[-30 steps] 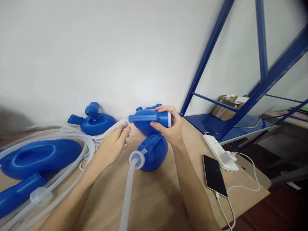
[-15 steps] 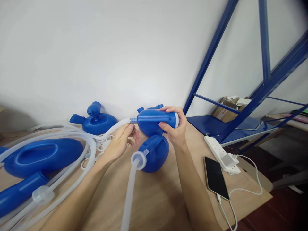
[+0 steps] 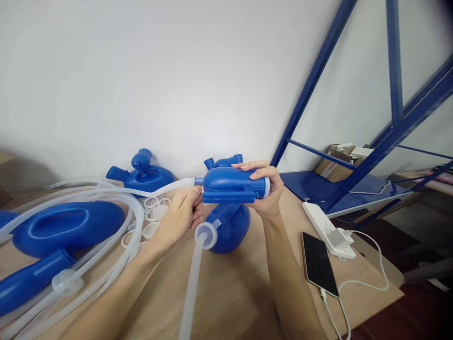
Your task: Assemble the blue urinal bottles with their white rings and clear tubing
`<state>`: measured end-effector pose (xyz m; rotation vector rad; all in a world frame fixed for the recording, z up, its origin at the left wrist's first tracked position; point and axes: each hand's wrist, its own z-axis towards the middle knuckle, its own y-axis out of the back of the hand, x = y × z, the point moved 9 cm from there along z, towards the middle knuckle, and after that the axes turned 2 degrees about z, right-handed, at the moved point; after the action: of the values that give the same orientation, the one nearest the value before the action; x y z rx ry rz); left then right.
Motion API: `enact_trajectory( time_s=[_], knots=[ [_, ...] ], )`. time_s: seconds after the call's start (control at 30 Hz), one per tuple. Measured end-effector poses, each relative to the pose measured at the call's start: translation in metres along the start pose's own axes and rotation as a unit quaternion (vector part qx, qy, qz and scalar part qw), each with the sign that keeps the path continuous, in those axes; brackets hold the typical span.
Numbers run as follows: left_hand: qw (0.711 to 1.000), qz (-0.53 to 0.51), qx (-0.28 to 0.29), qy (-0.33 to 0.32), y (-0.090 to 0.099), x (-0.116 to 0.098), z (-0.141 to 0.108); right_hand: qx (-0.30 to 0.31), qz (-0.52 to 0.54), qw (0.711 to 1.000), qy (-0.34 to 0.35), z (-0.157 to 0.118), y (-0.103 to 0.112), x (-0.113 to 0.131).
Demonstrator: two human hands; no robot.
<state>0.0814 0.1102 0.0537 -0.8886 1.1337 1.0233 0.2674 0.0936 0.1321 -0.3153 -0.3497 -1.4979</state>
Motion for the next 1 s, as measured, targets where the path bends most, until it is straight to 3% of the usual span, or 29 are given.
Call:
enact_trajectory(
  time_s=[0.1,0.23,0.37,0.43,0.53,0.6,0.63,0.7,0.77,0.83,0.9,1.0],
  knots=[
    [1.000,-0.006,0.004,0.005,-0.002,0.001,-0.001,0.023,0.002,0.999,0.029,0.002,-0.004,0.010],
    [0.996,-0.001,0.082,0.039,-0.010,0.000,-0.003,0.020,0.015,0.999,0.047,0.002,-0.003,0.013],
    [0.978,0.153,0.138,0.023,-0.004,-0.012,-0.005,0.041,0.028,0.998,0.042,0.001,-0.005,0.011],
    [0.955,0.269,0.124,-0.034,0.005,-0.025,-0.005,0.043,0.020,0.998,0.031,0.001,-0.005,0.010],
    [0.894,0.422,0.029,-0.147,0.025,-0.051,-0.007,0.043,-0.019,0.999,0.009,0.001,-0.004,0.009],
    [0.853,0.475,-0.042,-0.213,0.036,-0.067,-0.012,0.044,-0.024,0.999,0.000,0.001,-0.005,0.009],
    [0.842,0.483,-0.049,-0.237,0.036,-0.071,-0.013,0.042,-0.016,0.999,-0.003,0.002,-0.006,0.010],
    [0.846,0.473,0.007,-0.246,0.029,-0.069,-0.013,0.038,0.001,0.999,-0.020,0.001,-0.009,0.008],
    [0.871,0.438,0.095,-0.201,0.020,-0.058,-0.010,0.043,0.002,0.998,-0.052,0.000,-0.016,0.002],
    [0.891,0.406,0.132,-0.152,0.019,-0.050,-0.008,0.049,-0.005,0.995,-0.088,-0.003,-0.022,-0.006],
    [0.902,0.394,0.110,-0.139,0.026,-0.051,-0.006,0.054,-0.005,0.991,-0.121,-0.005,-0.023,-0.014],
    [0.916,0.367,-0.017,-0.163,0.055,-0.065,-0.007,0.129,-0.020,0.976,-0.174,-0.013,-0.025,-0.030]
  ],
)
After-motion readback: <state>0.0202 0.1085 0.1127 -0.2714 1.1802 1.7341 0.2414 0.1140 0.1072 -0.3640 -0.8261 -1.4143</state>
